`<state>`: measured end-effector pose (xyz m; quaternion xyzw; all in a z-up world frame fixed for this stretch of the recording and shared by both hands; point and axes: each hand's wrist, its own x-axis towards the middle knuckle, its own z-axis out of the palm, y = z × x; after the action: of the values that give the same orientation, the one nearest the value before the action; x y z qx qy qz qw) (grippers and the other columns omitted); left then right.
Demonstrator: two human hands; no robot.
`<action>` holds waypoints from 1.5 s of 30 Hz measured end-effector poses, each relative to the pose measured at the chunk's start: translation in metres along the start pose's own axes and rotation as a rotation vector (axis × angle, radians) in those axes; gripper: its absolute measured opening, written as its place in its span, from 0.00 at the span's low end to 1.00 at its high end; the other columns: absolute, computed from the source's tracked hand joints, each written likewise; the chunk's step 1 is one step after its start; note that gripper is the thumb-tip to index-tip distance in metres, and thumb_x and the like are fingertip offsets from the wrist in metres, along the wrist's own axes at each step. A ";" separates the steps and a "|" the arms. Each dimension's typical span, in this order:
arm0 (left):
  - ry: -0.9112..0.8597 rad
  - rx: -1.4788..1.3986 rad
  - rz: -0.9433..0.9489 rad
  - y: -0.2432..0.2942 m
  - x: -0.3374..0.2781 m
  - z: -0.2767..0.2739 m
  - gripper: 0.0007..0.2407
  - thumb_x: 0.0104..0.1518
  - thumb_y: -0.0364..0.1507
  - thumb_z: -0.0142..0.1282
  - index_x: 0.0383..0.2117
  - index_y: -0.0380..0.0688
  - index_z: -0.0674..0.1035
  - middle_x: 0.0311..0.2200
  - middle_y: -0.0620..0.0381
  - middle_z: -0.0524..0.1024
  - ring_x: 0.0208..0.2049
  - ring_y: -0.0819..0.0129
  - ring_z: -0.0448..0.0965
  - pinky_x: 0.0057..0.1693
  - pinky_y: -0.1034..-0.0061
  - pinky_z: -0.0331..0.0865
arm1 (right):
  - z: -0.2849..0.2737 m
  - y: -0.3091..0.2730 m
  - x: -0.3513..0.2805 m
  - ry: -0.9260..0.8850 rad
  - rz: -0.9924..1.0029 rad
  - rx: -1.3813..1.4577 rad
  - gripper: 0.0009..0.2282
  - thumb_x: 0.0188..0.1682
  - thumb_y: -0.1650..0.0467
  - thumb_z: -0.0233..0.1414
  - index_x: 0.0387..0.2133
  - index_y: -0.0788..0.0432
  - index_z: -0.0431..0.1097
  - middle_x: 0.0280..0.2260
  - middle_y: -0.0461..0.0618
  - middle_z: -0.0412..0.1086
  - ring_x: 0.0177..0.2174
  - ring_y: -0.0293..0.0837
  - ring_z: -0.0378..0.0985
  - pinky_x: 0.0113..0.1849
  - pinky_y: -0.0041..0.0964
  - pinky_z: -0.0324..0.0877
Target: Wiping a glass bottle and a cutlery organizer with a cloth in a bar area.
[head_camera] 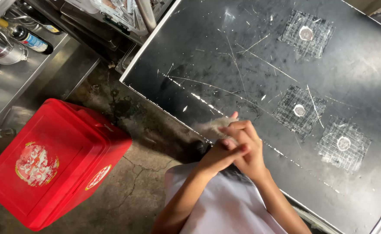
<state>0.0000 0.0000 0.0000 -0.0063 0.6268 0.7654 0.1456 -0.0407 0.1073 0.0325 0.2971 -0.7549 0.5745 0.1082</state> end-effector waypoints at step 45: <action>1.178 -0.106 0.160 0.049 -0.048 -0.341 0.14 0.68 0.42 0.47 0.37 0.45 0.79 0.33 0.51 0.76 0.44 0.63 0.79 0.53 0.62 0.70 | 0.344 -0.020 0.177 -0.539 0.252 0.536 0.18 0.51 0.73 0.49 0.55 0.65 0.68 0.61 0.57 0.61 0.62 0.48 0.60 0.60 0.47 0.53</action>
<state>-0.0241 -0.3461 -0.0168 -0.3899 0.5616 0.6717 -0.2853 -0.1094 -0.2737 0.0295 0.3599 -0.6100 0.6615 -0.2464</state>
